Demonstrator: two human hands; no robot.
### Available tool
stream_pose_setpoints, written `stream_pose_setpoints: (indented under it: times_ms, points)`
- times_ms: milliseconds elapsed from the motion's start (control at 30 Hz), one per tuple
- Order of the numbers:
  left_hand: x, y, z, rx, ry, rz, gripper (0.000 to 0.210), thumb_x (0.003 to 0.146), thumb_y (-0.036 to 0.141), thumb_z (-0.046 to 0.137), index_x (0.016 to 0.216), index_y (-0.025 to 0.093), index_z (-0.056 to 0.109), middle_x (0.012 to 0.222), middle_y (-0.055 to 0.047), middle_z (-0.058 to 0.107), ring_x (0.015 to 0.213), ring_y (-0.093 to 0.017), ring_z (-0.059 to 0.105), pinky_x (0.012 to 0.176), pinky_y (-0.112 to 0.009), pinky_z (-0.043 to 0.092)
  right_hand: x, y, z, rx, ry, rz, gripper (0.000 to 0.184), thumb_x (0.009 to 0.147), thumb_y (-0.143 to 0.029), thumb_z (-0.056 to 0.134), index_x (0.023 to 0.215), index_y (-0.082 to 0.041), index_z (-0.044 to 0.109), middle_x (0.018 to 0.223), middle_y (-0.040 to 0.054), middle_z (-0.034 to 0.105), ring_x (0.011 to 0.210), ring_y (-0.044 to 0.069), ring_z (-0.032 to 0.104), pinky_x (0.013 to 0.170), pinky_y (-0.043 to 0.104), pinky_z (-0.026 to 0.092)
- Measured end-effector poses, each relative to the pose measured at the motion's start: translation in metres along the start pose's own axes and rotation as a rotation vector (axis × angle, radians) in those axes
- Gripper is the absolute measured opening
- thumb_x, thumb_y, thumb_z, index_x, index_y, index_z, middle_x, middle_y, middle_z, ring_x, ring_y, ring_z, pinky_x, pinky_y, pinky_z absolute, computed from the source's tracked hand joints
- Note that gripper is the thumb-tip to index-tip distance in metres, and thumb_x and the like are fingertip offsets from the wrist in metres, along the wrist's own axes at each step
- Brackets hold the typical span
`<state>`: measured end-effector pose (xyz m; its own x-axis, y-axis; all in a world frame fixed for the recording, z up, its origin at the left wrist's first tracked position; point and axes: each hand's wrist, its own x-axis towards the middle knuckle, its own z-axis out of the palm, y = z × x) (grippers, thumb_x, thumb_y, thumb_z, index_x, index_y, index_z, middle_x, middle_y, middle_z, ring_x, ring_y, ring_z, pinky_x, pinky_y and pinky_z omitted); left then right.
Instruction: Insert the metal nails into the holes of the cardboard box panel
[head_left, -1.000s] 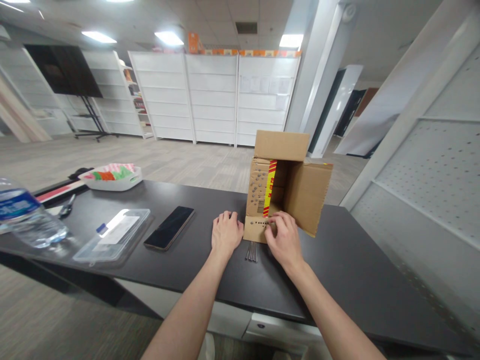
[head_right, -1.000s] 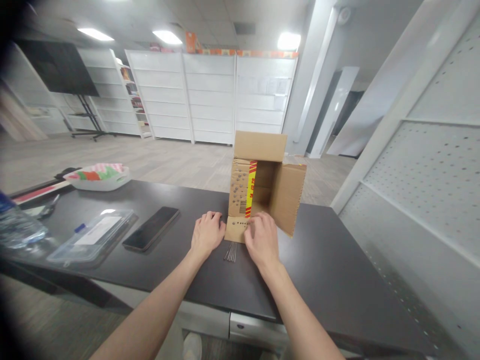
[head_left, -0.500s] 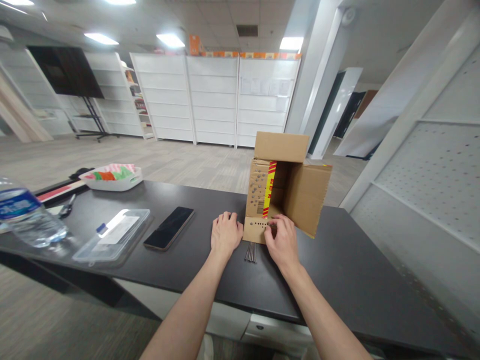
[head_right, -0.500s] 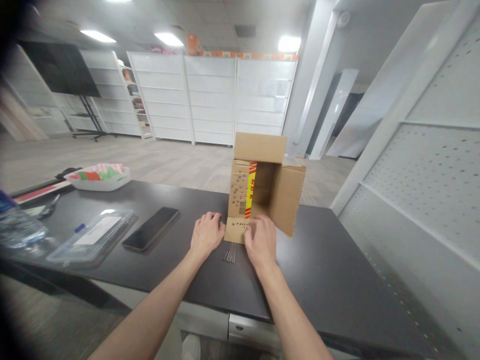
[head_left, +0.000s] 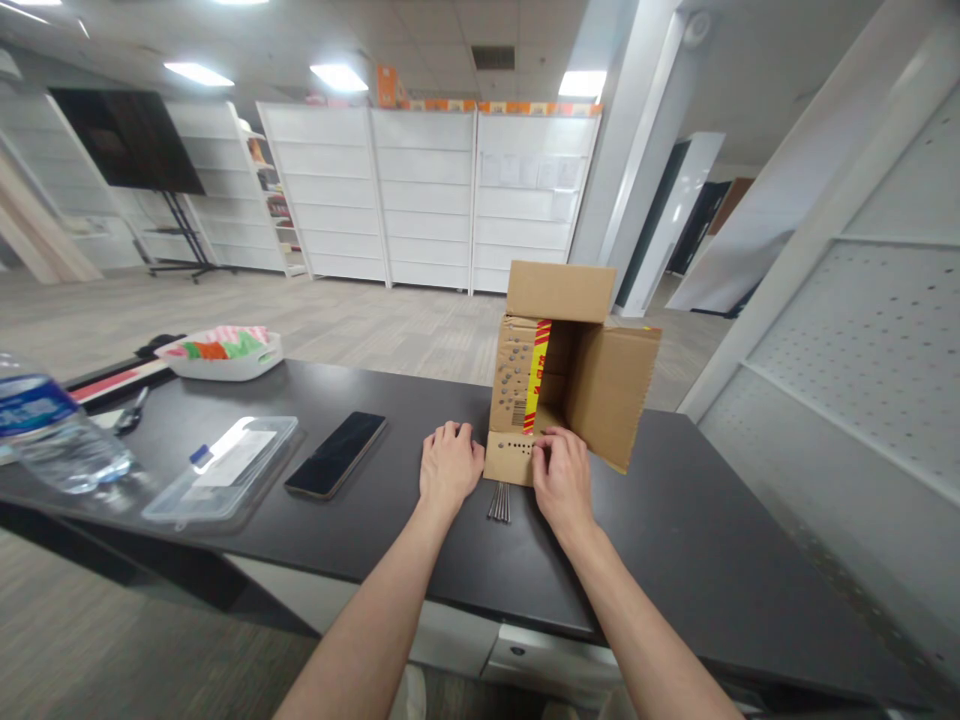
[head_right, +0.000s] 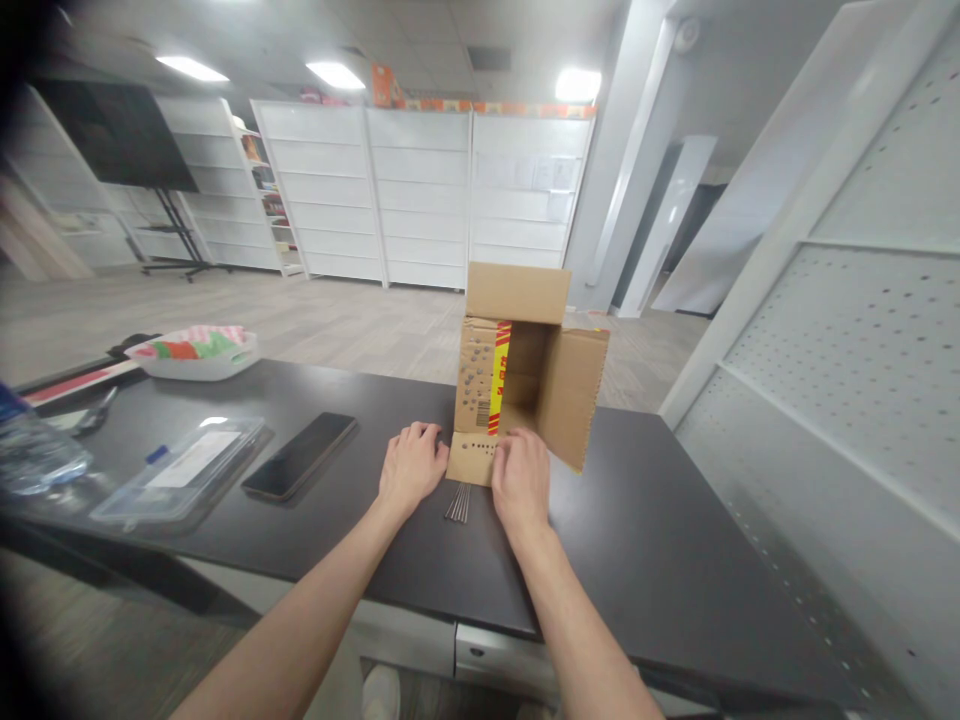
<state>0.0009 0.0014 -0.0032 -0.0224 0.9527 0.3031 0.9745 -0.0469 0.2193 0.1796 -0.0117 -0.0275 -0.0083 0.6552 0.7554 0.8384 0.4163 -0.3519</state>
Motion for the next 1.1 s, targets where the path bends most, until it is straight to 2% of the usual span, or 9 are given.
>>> stream_pose_setpoints:
  times_ms: [267,567,900,1100]
  points:
    - [0.0,0.0,-0.001,0.01,0.005,0.008,0.029,0.093,0.026,0.045,0.114,0.02,0.065,0.118,-0.011,0.063,0.112,-0.026,0.056,0.097,-0.039,0.04,0.001,0.0,0.002,-0.062,-0.006,0.007,0.015,0.096,-0.02,0.044,0.091,-0.017,0.058,0.108,0.0177,0.064,0.102,0.029,0.054,0.089,0.046,0.045]
    - [0.0,-0.001,0.001,0.001,0.013,0.013,0.03,0.092,0.026,0.045,0.114,0.02,0.064,0.117,-0.011,0.063,0.112,-0.026,0.056,0.097,-0.04,0.04,0.0,-0.001,0.002,-0.025,0.008,0.024,0.017,0.097,-0.022,0.041,0.094,-0.018,0.058,0.109,0.0179,0.063,0.104,0.029,0.054,0.091,0.048,0.043]
    - [0.0,0.0,-0.002,0.007,-0.008,0.001,0.03,0.093,0.027,0.044,0.116,0.021,0.064,0.119,-0.011,0.063,0.114,-0.025,0.055,0.098,-0.039,0.039,-0.002,-0.009,-0.005,-0.042,0.037,0.05,0.013,0.098,-0.024,0.044,0.097,-0.021,0.056,0.107,0.0102,0.068,0.099,0.027,0.054,0.086,0.042,0.036]
    - [-0.001,0.0,-0.002,0.0,-0.008,0.007,0.03,0.094,0.027,0.044,0.116,0.021,0.064,0.119,-0.011,0.062,0.114,-0.025,0.055,0.098,-0.04,0.039,-0.004,-0.01,-0.005,0.045,0.028,0.085,0.02,0.101,-0.03,0.04,0.1,-0.019,0.056,0.095,0.0093,0.067,0.091,0.025,0.058,0.085,0.04,0.037]
